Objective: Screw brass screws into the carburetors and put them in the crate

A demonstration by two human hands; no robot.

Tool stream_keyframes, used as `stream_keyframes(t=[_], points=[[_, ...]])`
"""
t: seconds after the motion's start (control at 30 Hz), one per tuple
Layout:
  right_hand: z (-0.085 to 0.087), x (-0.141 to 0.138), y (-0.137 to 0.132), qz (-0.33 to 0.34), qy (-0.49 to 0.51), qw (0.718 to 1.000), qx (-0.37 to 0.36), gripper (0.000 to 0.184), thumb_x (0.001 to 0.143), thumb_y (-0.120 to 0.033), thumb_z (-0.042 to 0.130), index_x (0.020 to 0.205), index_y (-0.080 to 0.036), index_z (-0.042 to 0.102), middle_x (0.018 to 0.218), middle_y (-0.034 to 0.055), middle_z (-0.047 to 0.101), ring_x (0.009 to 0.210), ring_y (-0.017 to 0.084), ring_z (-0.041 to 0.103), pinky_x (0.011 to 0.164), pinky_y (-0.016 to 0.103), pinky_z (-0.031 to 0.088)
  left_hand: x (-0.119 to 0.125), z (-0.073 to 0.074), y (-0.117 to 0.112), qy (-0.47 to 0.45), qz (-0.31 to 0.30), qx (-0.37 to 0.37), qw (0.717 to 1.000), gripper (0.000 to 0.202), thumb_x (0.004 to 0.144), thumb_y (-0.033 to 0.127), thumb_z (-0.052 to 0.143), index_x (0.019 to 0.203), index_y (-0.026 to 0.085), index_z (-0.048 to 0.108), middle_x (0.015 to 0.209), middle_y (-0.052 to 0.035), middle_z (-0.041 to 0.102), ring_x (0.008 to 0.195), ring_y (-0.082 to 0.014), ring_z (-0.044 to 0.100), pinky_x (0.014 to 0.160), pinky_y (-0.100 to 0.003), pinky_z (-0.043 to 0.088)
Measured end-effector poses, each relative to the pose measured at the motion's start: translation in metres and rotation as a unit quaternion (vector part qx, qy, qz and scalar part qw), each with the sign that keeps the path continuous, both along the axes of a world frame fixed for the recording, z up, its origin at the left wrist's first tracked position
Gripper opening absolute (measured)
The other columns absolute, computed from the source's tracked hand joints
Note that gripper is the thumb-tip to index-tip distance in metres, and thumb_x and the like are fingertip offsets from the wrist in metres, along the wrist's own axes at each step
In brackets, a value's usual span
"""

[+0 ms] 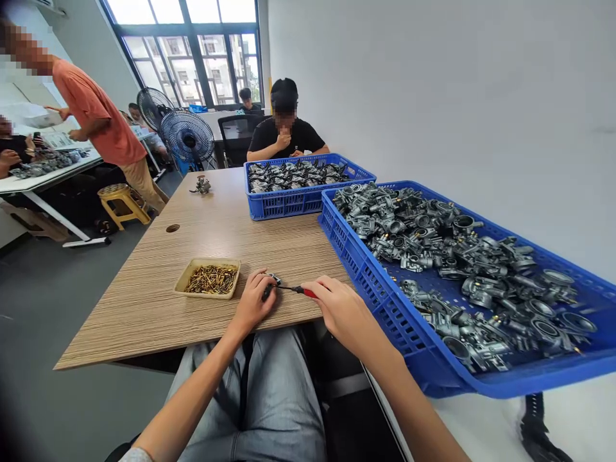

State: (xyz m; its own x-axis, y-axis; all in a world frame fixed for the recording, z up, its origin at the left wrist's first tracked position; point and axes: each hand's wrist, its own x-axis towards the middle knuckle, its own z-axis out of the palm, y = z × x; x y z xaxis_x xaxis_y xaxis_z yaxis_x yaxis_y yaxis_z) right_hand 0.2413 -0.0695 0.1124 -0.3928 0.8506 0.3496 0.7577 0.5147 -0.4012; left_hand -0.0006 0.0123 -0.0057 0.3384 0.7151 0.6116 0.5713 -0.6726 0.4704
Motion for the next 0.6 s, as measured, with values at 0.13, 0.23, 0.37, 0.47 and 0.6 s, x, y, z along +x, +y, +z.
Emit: stream_keyframes(t=[0.13, 0.23, 0.37, 0.47, 0.6], points=[[0.0012, -0.0025, -0.0013, -0.008, 0.001, 1.0, 0.005, 0.035, 0.1, -0.013, 0.042, 0.124, -0.027, 0.064, 0.112, 0.0072, 0.068, 0.104, 0.024, 0.064, 0.092, 0.042, 0.054, 0.0001, 0.0009, 0.0003, 0.006, 0.001, 0.001, 1.0, 0.018, 0.094, 0.014, 0.054, 0.106, 0.024, 0.062, 0.108, -0.005, 0.068, 0.134, -0.0261, 0.05, 0.115, -0.05, 0.045], [0.0028, -0.0034, -0.0014, -0.012, -0.003, 1.0, 0.001, 0.034, 0.1, -0.013, 0.042, 0.123, -0.026, 0.064, 0.111, 0.007, 0.068, 0.104, 0.024, 0.064, 0.092, 0.041, 0.054, 0.0001, 0.0014, 0.0005, 0.007, 0.0, -0.002, 1.0, 0.017, 0.095, 0.014, 0.054, 0.106, 0.024, 0.062, 0.109, -0.0048, 0.068, 0.134, -0.0257, 0.05, 0.115, -0.049, 0.044], [0.0023, -0.0023, -0.0005, -0.019, 0.0, 1.0, 0.001, 0.033, 0.101, -0.013, 0.043, 0.123, -0.026, 0.063, 0.111, 0.0067, 0.068, 0.103, 0.023, 0.064, 0.092, 0.041, 0.053, 0.0003, 0.0005, 0.0011, 0.003, -0.004, -0.001, 1.0, 0.017, 0.095, 0.014, 0.054, 0.107, 0.024, 0.062, 0.108, -0.0049, 0.067, 0.133, -0.0259, 0.05, 0.115, -0.05, 0.044], [0.0008, -0.0014, 0.0006, -0.019, 0.002, 1.0, -0.002, 0.031, 0.101, -0.014, 0.043, 0.123, -0.026, 0.062, 0.113, 0.0068, 0.068, 0.104, 0.024, 0.064, 0.093, 0.041, 0.053, 0.0002, -0.0008, 0.0018, 0.002, -0.005, 0.004, 1.0, 0.017, 0.095, 0.014, 0.054, 0.107, 0.023, 0.061, 0.108, -0.0052, 0.067, 0.133, -0.0259, 0.049, 0.115, -0.05, 0.044], [-0.0003, -0.001, 0.0017, -0.021, 0.009, 1.0, 0.002, 0.031, 0.1, -0.016, 0.045, 0.122, -0.026, 0.063, 0.11, 0.0074, 0.068, 0.102, 0.024, 0.065, 0.092, 0.042, 0.054, 0.0002, -0.0012, 0.0023, 0.004, -0.001, 0.006, 1.0, 0.017, 0.095, 0.014, 0.054, 0.107, 0.024, 0.061, 0.108, -0.0052, 0.067, 0.133, -0.0263, 0.05, 0.114, -0.05, 0.045]])
